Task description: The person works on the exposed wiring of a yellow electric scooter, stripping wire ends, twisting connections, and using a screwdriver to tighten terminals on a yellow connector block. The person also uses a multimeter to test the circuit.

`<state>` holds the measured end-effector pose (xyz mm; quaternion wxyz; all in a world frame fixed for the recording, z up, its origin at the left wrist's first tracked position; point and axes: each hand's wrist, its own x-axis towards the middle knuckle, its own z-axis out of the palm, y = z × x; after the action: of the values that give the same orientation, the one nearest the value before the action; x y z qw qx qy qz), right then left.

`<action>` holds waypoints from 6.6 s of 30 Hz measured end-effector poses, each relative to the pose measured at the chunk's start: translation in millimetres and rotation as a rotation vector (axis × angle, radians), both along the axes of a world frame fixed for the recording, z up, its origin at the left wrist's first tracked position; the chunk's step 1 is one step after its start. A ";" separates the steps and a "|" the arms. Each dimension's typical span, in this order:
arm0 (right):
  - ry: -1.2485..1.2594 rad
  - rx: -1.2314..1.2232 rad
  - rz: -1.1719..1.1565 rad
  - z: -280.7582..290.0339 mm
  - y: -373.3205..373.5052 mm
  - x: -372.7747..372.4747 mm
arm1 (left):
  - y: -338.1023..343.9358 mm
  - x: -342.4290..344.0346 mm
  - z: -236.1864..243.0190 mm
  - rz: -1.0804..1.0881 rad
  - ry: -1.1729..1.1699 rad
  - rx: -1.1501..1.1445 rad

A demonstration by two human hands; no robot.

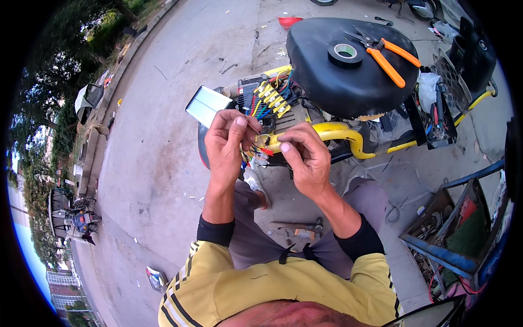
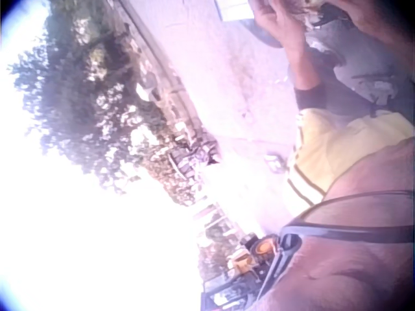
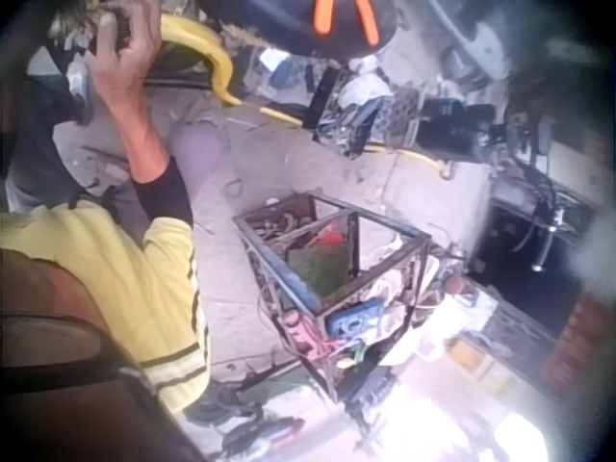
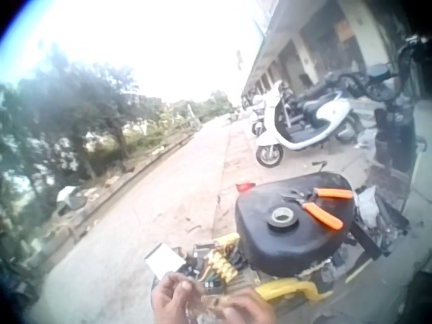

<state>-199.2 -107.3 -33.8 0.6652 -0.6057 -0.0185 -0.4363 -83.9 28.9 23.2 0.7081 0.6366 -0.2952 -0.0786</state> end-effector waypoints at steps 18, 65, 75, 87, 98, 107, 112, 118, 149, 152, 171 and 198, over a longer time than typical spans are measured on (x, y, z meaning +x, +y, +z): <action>-0.685 0.249 0.923 121.5 13.1 -64.2 | -0.9 61.0 21.8 0.015 0.010 0.082; 0.234 -0.211 -0.198 -8.3 -19.4 32.1 | 11.0 57.2 -11.0 0.232 -0.121 0.170; 0.273 -0.128 -0.287 -17.3 -30.6 33.1 | 3.3 56.3 -11.1 0.208 -0.143 0.179; 0.363 -0.270 -0.353 -20.6 -31.1 21.9 | -8.1 52.3 -12.9 0.144 -0.142 0.150; 0.337 -0.652 -0.643 -23.7 -41.1 20.7 | 3.8 54.2 -17.9 0.047 -0.059 0.173; 0.540 -0.657 -0.836 -29.1 -57.8 14.8 | 6.7 55.7 -18.6 0.035 -0.068 0.196; 0.676 -0.578 -0.852 -33.5 -62.9 13.6 | 9.7 57.8 -19.7 0.028 -0.074 0.180; 0.723 -0.563 -0.895 -39.4 -71.4 15.5 | 9.5 57.9 -19.2 0.026 -0.082 0.129; 0.537 -0.791 -0.884 -33.3 -56.6 13.8 | 0.6 55.9 -22.8 0.143 -0.128 0.140; 0.545 -0.769 -0.869 -34.2 -55.8 14.8 | 3.1 58.7 -24.1 0.201 -0.197 0.157; 0.524 -0.804 -0.865 -34.0 -52.8 15.4 | -0.1 54.8 -24.2 0.238 -0.112 0.124; 0.519 -0.880 -0.890 -36.1 -49.8 10.7 | -3.3 53.7 -24.7 0.246 -0.150 0.112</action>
<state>-188.5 -157.1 -69.9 0.0965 -0.8550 0.2174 -0.4608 -30.1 25.6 -1.5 0.6516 0.7107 -0.2619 0.0402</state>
